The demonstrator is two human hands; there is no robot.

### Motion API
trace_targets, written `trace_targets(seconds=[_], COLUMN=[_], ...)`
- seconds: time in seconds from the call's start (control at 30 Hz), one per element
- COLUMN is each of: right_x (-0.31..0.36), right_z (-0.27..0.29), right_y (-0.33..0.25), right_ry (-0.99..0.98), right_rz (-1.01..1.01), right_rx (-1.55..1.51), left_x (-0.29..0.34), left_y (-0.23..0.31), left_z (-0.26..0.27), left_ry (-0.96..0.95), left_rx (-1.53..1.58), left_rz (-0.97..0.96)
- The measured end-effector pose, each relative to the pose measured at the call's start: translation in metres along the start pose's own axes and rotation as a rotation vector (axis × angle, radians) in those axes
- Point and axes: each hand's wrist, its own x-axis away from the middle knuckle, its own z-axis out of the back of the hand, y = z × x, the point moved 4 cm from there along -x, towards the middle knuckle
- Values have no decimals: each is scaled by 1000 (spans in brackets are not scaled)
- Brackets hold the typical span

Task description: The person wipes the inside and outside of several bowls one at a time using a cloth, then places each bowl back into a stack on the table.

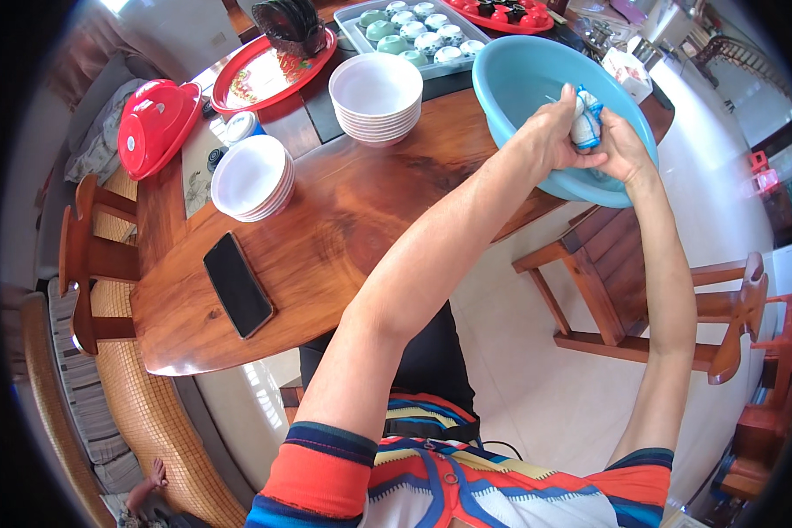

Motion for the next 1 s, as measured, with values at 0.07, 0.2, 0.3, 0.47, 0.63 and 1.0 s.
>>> trace_targets(seconds=[0.07,0.2,0.3,0.47,0.63,1.0], right_x=[-2,-4,-9,-7,-6,34], right_z=[-4,-6,-2,-7,-22,-21], right_y=[1,-1,-5,-14,-28,-47], right_ry=[-31,-187,-221,-117,107,-89], right_rz=[-28,23,18,65,66,353], right_rx=[-40,13,37,300,516,587], left_x=[2,-6,-16,-15,-3,9], left_y=[2,-7,-9,-10,-8,36], left_z=[-2,1,6,-2,-13,10], left_ry=[-68,-122,-52,121,313,194], left_rx=[-29,-62,-167,-742,-1445,-765], left_rz=[29,4,36,-40,-472,-145])
